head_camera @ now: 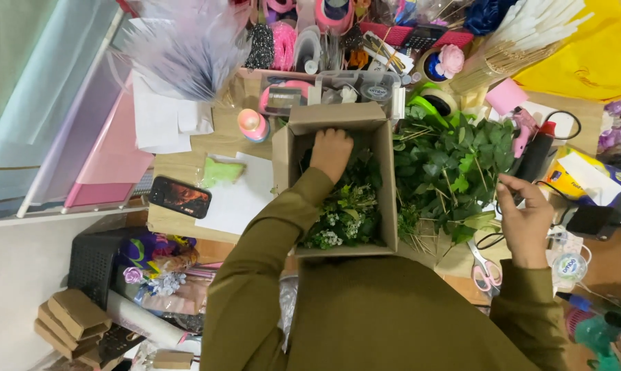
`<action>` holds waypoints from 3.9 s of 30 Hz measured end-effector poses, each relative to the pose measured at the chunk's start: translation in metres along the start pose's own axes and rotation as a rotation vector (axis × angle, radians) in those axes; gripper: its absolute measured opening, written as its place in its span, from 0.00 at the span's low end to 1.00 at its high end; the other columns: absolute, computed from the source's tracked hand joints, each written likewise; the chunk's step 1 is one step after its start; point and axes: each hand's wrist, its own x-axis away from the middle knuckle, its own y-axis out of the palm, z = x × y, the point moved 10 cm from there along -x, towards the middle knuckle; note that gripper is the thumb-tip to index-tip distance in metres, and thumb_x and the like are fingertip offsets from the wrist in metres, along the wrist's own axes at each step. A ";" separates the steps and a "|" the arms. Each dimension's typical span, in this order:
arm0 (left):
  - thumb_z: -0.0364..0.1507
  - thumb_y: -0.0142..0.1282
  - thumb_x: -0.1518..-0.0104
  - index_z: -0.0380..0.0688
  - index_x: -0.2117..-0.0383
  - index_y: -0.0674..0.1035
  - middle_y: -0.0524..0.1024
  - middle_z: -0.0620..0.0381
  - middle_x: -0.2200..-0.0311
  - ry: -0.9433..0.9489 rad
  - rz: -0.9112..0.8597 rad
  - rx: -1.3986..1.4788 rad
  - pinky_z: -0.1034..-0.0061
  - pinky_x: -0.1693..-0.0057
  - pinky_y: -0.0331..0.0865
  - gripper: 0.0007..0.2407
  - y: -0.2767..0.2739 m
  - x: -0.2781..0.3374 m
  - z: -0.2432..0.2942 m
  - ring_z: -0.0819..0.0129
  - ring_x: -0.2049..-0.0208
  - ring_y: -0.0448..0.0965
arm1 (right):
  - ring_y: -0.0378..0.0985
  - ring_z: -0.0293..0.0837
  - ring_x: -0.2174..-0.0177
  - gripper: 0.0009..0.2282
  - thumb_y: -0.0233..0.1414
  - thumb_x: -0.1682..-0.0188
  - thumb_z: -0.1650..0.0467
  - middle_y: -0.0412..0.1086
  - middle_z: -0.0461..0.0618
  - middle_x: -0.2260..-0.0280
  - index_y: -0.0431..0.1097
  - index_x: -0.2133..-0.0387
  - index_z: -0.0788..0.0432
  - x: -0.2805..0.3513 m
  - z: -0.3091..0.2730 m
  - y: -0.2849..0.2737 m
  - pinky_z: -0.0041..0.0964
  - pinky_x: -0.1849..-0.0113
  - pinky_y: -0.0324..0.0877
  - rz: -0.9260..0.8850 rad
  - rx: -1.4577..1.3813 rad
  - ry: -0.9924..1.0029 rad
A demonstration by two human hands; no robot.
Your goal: The person arranges artificial greenery and small white flowers inside a cardboard box. They pick up stems from the table, adjust their positions within the box, and occasionally use a glue gun to secure the arrangement.
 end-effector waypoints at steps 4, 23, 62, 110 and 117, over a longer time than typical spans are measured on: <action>0.14 0.55 0.54 0.43 0.69 0.80 0.77 0.52 0.65 0.107 0.183 0.223 0.62 0.55 0.68 0.10 -0.143 0.021 -0.015 0.53 0.64 0.74 | 0.75 0.45 0.53 0.08 0.53 0.42 0.74 0.74 0.53 0.53 0.73 0.51 0.58 0.000 -0.044 0.022 0.40 0.49 0.73 -0.066 -0.107 0.064; 0.28 0.59 0.37 0.44 0.43 0.72 0.73 0.53 0.48 0.180 0.429 0.689 0.55 0.37 0.69 0.17 -0.305 0.053 0.070 0.60 0.45 0.74 | 0.79 0.40 0.65 0.07 0.57 0.51 0.76 0.80 0.55 0.70 0.79 0.62 0.65 0.025 -0.112 0.032 0.41 0.58 0.75 -0.202 -0.520 -0.044; 0.24 0.56 0.48 0.55 0.73 0.86 0.83 0.60 0.74 -0.123 -0.379 0.043 0.58 0.67 0.73 0.07 0.226 -0.027 0.015 0.57 0.73 0.84 | 0.77 0.45 0.55 0.04 0.55 0.40 0.72 0.76 0.52 0.58 0.75 0.56 0.57 0.035 -0.022 0.018 0.44 0.50 0.73 0.037 -0.012 -0.060; 0.25 0.53 0.38 0.47 0.68 0.80 0.65 0.61 0.78 0.785 0.847 0.411 0.68 0.48 0.79 0.04 -0.246 0.101 0.169 0.70 0.74 0.73 | 0.84 0.45 0.72 0.01 0.54 0.49 0.75 0.79 0.53 0.74 0.71 0.68 0.62 0.110 -0.051 0.111 0.33 0.67 0.74 -0.418 -1.263 0.659; 0.29 0.61 0.42 0.52 0.56 0.83 0.70 0.64 0.78 0.587 0.660 0.513 0.67 0.51 0.80 0.09 -0.208 0.106 0.138 0.70 0.74 0.77 | 0.81 0.44 0.66 0.07 0.62 0.56 0.73 0.78 0.48 0.73 0.77 0.65 0.54 0.042 0.051 0.024 0.38 0.59 0.72 0.037 -0.152 0.132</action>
